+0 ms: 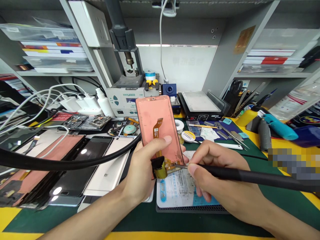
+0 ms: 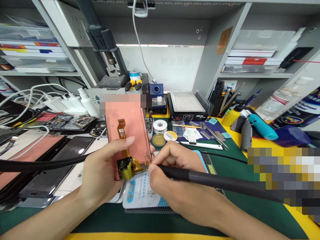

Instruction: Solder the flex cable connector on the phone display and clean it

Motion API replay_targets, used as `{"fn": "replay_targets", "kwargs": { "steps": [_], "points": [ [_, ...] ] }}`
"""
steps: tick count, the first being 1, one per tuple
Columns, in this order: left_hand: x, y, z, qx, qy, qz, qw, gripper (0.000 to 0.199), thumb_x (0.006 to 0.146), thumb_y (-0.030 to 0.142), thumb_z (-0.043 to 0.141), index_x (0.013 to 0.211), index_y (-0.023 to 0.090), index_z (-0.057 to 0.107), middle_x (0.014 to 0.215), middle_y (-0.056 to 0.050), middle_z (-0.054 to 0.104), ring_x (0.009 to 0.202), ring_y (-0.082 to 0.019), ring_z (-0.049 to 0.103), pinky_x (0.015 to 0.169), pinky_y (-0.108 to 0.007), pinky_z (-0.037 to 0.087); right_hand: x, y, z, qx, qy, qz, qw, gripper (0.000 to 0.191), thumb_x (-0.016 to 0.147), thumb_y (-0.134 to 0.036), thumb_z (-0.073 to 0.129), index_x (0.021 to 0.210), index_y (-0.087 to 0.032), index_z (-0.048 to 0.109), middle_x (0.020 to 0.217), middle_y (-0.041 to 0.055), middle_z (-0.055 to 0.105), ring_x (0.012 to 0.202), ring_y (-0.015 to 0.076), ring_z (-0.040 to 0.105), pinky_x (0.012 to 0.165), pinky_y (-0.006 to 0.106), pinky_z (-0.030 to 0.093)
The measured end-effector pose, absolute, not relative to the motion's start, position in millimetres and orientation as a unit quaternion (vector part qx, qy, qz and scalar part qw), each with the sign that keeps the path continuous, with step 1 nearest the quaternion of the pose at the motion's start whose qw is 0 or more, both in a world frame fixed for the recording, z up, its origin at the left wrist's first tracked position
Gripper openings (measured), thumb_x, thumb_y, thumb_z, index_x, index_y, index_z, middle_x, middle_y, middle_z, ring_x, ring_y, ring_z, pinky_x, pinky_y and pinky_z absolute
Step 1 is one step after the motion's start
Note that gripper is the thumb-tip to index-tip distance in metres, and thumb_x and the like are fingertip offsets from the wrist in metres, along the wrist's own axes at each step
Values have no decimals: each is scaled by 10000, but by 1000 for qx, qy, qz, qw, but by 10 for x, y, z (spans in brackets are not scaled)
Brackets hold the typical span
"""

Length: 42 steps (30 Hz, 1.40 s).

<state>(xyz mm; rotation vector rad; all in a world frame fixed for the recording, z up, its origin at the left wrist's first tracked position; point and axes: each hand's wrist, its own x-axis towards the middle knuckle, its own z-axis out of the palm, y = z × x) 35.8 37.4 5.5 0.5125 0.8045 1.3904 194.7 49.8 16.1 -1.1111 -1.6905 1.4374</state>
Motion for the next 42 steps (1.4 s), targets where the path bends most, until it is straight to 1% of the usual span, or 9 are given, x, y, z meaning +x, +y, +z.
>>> {"fn": "replay_targets", "kwargs": {
  "steps": [4,9,17,22,32,36,42],
  "points": [
    [352,381,34,231,352,618,664,226,799,238,655,986,134,729,841,-81,757,793,-277,723,745,-397,583,1946,498,162,-424,-646,547,323,206,838,-292,659,704,-203,530,500,-52,536,406,79,465,412,188,376],
    [351,378,47,229,357,616,664,205,794,245,665,952,134,736,826,-80,753,786,-272,721,731,-389,584,1957,501,167,-418,-644,556,320,177,832,-236,654,708,-205,532,507,-57,539,407,73,468,412,183,371],
    [342,374,43,230,354,617,665,200,798,247,668,953,141,737,824,-74,750,790,-267,720,737,-390,584,1960,510,170,-418,-652,551,312,169,825,-191,645,703,-205,529,506,-64,533,406,71,473,414,185,374],
    [353,382,43,224,355,618,664,216,784,243,677,961,132,734,812,-78,747,783,-274,721,734,-402,585,1962,512,161,-414,-651,552,315,161,835,-196,632,714,-211,527,509,-66,536,407,75,471,421,190,374],
    [357,404,36,223,345,619,669,214,796,233,663,978,140,725,878,-85,747,796,-260,719,737,-387,581,1991,529,137,-404,-655,557,313,160,868,-207,607,726,-208,533,519,-58,543,415,76,473,425,186,374],
    [359,397,35,226,351,618,666,226,782,239,675,974,131,726,854,-89,744,779,-262,719,723,-385,582,2017,558,87,-383,-667,562,303,150,879,-208,599,742,-212,538,531,-53,553,416,81,490,416,184,379],
    [363,392,42,222,355,620,664,243,777,234,677,991,130,728,809,-83,743,773,-270,720,718,-393,585,2015,553,111,-388,-661,561,313,165,865,-196,606,718,-212,531,526,-54,554,410,76,480,407,177,368]
  ]
}}
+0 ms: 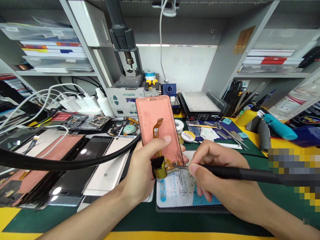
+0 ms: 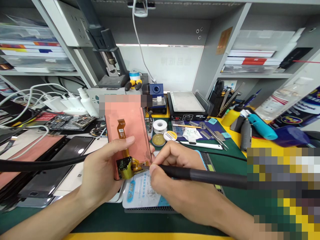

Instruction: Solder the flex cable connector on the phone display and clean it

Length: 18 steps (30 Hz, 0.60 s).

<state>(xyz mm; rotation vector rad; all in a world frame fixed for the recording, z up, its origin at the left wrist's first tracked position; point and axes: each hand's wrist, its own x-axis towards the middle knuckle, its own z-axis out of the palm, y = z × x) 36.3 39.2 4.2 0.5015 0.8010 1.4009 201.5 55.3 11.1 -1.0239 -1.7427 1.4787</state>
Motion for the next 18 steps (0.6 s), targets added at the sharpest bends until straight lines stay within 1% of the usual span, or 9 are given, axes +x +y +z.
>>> {"fn": "replay_targets", "kwargs": {
  "steps": [4,9,13,18],
  "points": [
    [356,378,27,221,347,620,668,242,783,234,673,999,140,729,829,-80,747,790,-271,722,730,-395,585,1991,527,152,-406,-651,556,320,169,859,-193,605,709,-211,529,517,-58,545,413,74,470,416,179,364],
    [350,380,33,221,347,619,669,218,783,228,669,972,139,732,858,-87,749,804,-275,723,740,-401,586,1997,539,146,-390,-663,566,295,150,841,-189,633,730,-214,535,528,-56,562,419,83,489,417,186,372],
    [360,398,48,216,351,618,669,225,779,227,675,977,136,731,857,-90,750,803,-278,724,739,-403,587,1992,541,148,-404,-655,557,313,165,859,-191,612,717,-211,530,516,-57,555,416,78,476,428,188,373],
    [359,398,40,216,346,618,672,239,786,221,667,1002,138,726,871,-90,751,809,-272,725,744,-396,586,1980,535,160,-401,-654,563,307,162,849,-194,625,718,-210,531,513,-58,555,416,78,478,425,187,365]
  ]
}}
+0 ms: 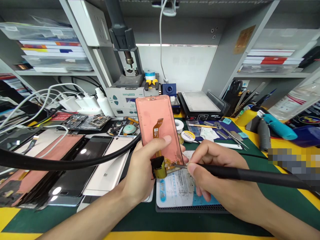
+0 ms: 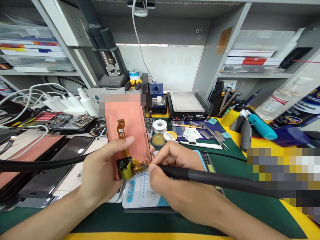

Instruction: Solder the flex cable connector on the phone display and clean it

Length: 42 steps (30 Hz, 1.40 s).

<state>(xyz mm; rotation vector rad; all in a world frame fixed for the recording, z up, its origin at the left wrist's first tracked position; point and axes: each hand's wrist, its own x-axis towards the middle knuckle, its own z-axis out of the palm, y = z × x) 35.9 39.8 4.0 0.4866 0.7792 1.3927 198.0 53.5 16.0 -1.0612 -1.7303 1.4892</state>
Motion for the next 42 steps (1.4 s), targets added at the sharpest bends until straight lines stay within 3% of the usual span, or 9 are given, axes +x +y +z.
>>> {"fn": "replay_targets", "kwargs": {
  "steps": [42],
  "points": [
    [353,367,55,222,361,617,663,270,783,235,676,1030,133,716,846,-86,754,777,-279,726,720,-397,591,1961,512,157,-426,-649,539,326,174,836,-233,619,689,-208,530,508,-39,563,399,81,484,413,195,379]
  ]
}}
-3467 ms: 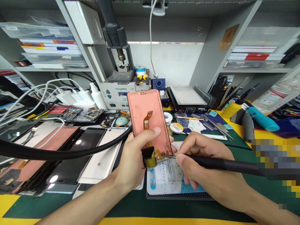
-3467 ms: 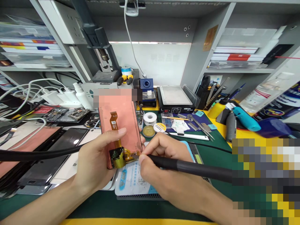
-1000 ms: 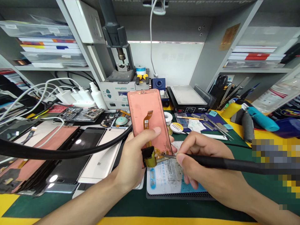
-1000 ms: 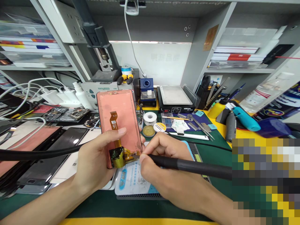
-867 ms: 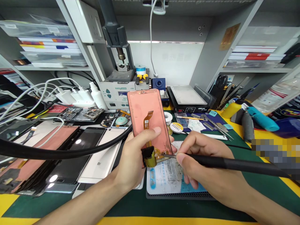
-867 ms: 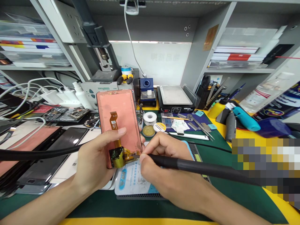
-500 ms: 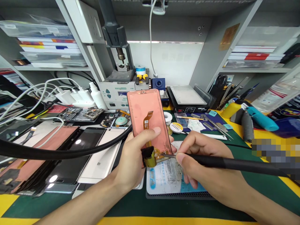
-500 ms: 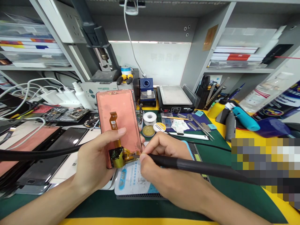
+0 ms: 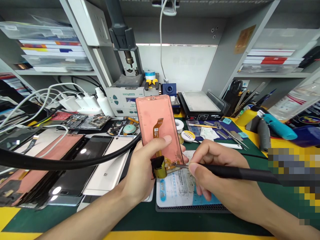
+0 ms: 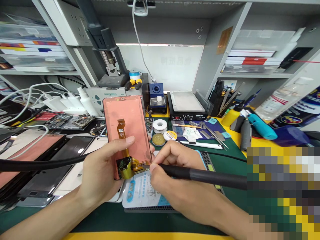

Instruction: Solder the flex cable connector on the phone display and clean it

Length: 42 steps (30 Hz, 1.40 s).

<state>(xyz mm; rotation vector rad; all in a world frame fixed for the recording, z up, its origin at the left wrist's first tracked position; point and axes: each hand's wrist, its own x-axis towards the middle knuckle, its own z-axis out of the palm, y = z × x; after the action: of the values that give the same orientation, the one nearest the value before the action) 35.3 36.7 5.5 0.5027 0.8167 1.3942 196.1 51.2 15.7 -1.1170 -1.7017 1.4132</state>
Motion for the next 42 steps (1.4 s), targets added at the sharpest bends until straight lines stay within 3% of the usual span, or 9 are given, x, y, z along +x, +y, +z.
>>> {"fn": "replay_targets", "kwargs": {
  "steps": [42],
  "points": [
    [353,388,16,223,348,618,669,228,798,237,664,996,143,727,883,-86,757,829,-280,727,762,-411,592,1972,522,162,-426,-651,537,326,168,830,-204,626,694,-212,529,511,-49,565,398,80,483,415,195,367]
  ]
}}
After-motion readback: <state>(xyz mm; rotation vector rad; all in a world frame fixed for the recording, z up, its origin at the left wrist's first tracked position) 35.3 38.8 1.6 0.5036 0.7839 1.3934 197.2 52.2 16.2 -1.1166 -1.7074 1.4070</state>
